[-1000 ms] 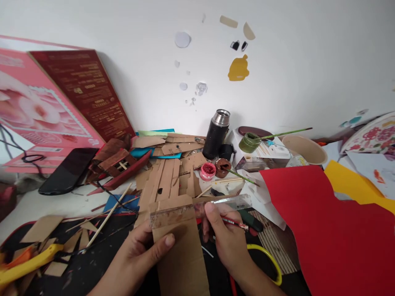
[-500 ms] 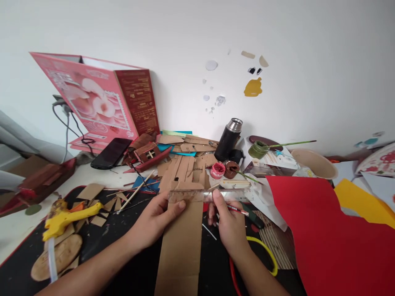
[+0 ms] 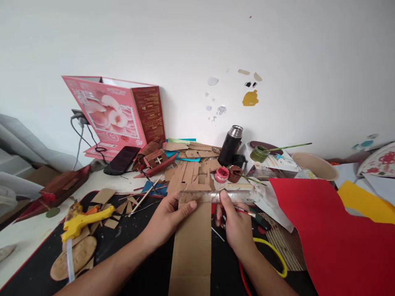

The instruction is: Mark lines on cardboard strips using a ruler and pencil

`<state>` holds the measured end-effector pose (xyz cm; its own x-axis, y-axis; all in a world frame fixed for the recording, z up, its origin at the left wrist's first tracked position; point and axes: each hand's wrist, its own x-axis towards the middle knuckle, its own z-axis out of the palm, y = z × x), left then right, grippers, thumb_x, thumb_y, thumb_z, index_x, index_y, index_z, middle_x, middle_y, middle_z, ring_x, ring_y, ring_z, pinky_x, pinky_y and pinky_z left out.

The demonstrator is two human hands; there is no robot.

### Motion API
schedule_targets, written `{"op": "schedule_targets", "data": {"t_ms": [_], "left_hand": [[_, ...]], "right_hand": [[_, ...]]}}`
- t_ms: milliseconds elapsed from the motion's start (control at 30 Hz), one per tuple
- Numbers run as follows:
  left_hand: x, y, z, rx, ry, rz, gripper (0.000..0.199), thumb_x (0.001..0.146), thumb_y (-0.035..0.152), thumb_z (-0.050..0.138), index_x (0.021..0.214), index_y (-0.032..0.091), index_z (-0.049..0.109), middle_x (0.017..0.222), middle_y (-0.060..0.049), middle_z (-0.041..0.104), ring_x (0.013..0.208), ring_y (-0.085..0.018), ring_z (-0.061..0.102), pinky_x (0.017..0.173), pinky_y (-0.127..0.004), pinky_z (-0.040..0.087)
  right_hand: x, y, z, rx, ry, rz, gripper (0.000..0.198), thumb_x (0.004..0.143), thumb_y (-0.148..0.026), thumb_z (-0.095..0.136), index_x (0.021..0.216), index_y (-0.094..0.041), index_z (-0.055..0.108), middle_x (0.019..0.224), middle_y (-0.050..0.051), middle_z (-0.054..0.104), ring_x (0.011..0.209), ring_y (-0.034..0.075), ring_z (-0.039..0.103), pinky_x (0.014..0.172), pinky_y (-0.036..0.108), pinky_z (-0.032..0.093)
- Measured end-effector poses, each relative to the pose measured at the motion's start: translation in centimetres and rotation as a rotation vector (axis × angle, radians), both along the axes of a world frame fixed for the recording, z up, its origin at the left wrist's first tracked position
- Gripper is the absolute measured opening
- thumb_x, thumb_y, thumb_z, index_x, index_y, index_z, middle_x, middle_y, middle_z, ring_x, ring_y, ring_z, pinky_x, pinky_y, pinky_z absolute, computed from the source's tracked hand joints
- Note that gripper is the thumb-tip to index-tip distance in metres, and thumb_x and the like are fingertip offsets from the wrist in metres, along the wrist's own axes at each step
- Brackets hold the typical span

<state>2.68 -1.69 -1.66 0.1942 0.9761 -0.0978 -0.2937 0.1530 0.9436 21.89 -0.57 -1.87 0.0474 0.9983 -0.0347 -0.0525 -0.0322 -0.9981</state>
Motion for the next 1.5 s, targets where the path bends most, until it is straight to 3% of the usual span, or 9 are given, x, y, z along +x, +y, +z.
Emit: {"op": "schedule_targets", "data": {"t_ms": [300, 433, 700, 1000, 1133, 1500], "left_hand": [[0.23, -0.15, -0.58, 0.032, -0.031, 0.037, 0.056, 0.080, 0.066, 0.095, 0.109, 0.021, 0.081, 0.109, -0.010, 0.087, 0.093, -0.029, 0.082, 0.090, -0.041, 0.065], [0.47, -0.27, -0.54, 0.038, -0.042, 0.043, 0.061, 0.079, 0.065, 0.096, 0.119, 0.022, 0.080, 0.114, -0.011, 0.086, 0.098, -0.031, 0.082, 0.094, -0.045, 0.066], [0.41, -0.02, -0.74, 0.052, -0.055, 0.076, 0.065, 0.081, 0.070, 0.093, 0.122, 0.020, 0.080, 0.122, -0.014, 0.085, 0.107, -0.034, 0.082, 0.097, -0.046, 0.065], [0.54, -0.11, -0.96, 0.077, -0.047, 0.088, 0.063, 0.083, 0.070, 0.091, 0.119, 0.020, 0.080, 0.118, -0.013, 0.086, 0.103, -0.032, 0.082, 0.093, -0.043, 0.066], [0.69, -0.21, -0.95, 0.081, -0.034, 0.083, 0.063, 0.083, 0.071, 0.091, 0.117, 0.020, 0.080, 0.117, -0.013, 0.086, 0.102, -0.031, 0.082, 0.093, -0.042, 0.065], [0.73, -0.23, -0.71, 0.098, 0.007, 0.087, 0.062, 0.082, 0.074, 0.090, 0.113, 0.021, 0.082, 0.106, -0.010, 0.086, 0.091, -0.026, 0.080, 0.088, -0.038, 0.065]], "right_hand": [[-0.71, -0.22, -0.28, 0.001, 0.087, -0.068, 0.080, 0.075, -0.094, 0.081, 0.050, -0.022, 0.058, 0.045, 0.000, 0.052, 0.038, 0.013, 0.050, 0.041, 0.025, 0.036], [-0.62, -0.21, -0.22, 0.011, 0.063, -0.048, 0.080, 0.079, -0.093, 0.079, 0.047, -0.023, 0.056, 0.043, 0.000, 0.050, 0.040, 0.013, 0.051, 0.042, 0.026, 0.042], [-0.65, -0.18, -0.78, 0.016, 0.056, -0.032, 0.081, 0.081, -0.092, 0.077, 0.046, -0.023, 0.056, 0.042, -0.001, 0.050, 0.038, 0.013, 0.050, 0.042, 0.026, 0.040], [-0.86, -0.13, -0.42, 0.010, 0.120, -0.065, 0.075, 0.074, -0.090, 0.086, 0.054, -0.021, 0.062, 0.044, -0.003, 0.052, 0.036, 0.011, 0.049, 0.038, 0.023, 0.038], [-0.87, -0.05, -0.41, 0.015, 0.113, -0.051, 0.079, 0.076, -0.091, 0.084, 0.048, -0.022, 0.056, 0.043, -0.002, 0.051, 0.037, 0.011, 0.049, 0.040, 0.023, 0.041], [-0.89, -0.14, -0.37, 0.028, 0.119, -0.046, 0.078, 0.075, -0.094, 0.082, 0.056, -0.021, 0.060, 0.043, -0.003, 0.052, 0.036, 0.011, 0.048, 0.038, 0.022, 0.039]]}}
